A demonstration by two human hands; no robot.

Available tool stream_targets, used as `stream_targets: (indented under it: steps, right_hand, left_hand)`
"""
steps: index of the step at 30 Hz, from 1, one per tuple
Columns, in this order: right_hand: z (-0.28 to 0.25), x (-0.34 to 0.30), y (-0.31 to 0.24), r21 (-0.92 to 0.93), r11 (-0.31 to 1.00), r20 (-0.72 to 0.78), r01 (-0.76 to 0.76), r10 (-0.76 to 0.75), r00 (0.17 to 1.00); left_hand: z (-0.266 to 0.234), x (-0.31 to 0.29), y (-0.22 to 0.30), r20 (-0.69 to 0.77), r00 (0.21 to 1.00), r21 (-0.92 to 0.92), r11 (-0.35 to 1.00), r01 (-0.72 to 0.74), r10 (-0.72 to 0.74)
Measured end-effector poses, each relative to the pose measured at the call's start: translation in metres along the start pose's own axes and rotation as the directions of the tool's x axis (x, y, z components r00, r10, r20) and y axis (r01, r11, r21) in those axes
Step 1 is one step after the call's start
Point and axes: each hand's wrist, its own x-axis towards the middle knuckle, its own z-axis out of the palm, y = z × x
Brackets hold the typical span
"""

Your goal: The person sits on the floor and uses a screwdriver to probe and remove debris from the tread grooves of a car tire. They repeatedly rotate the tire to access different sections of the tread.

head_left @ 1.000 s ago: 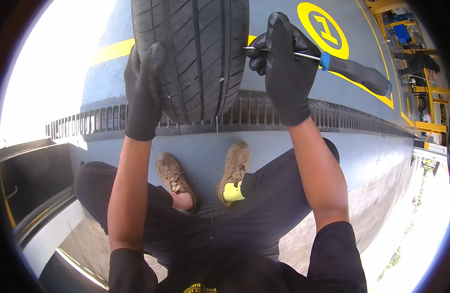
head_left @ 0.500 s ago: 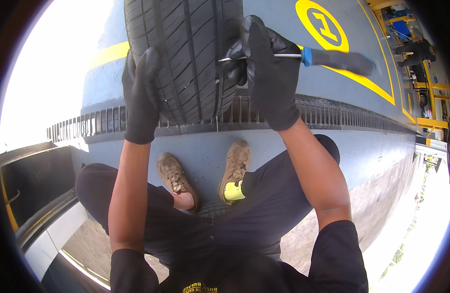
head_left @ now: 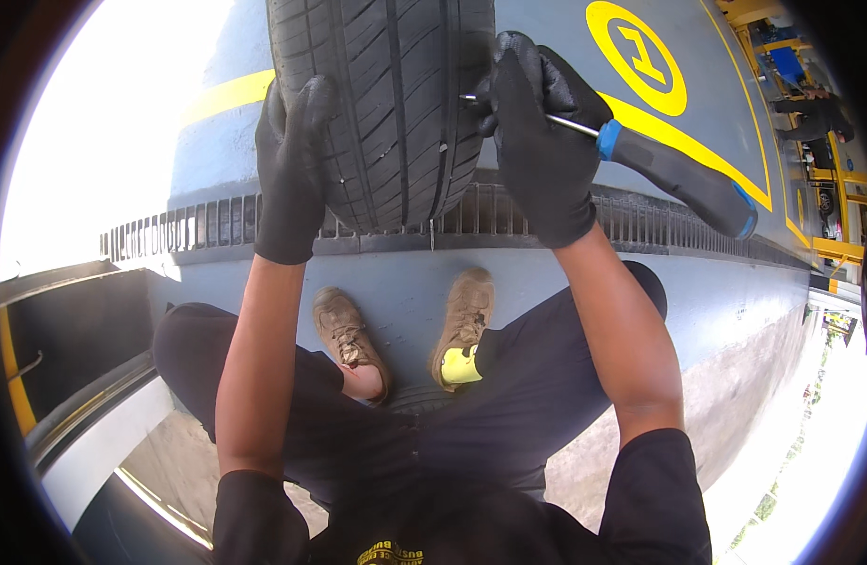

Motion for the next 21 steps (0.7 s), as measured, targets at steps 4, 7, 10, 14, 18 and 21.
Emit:
stream_targets:
  steps: [4,7,10,14,18,21]
  right_hand:
    - [0.006,-0.004,-0.007,0.02,0.997,0.016,-0.077,0.077,0.997]
    - [-0.003,0.011,-0.016,0.172,0.957,-0.03,-0.232,0.24,0.97]
    - [-0.013,0.018,-0.022,0.058,0.957,0.095,-0.283,0.277,0.956]
    - [-0.013,0.011,-0.033,-0.301,0.934,0.258,-0.193,0.274,0.926]
    - [-0.008,0.007,-0.045,-0.339,0.913,0.186,-0.226,0.3,0.936]
    - [-0.007,0.008,-0.045,-0.247,0.943,0.123,-0.221,0.257,0.959]
  left_hand:
    - [0.006,0.003,0.022,0.005,0.97,-0.315,0.92,0.233,-0.244]
    - [0.006,0.007,0.026,-0.019,0.95,-0.345,0.894,0.286,-0.311]
    - [0.003,0.011,0.029,0.016,0.954,-0.374,0.883,0.285,-0.301]
    - [0.004,0.012,0.02,0.0,0.964,-0.367,0.897,0.248,-0.266]
    - [0.002,0.01,0.021,-0.003,0.974,-0.356,0.911,0.209,-0.225]
    - [0.003,0.008,0.022,-0.023,0.979,-0.344,0.921,0.181,-0.201]
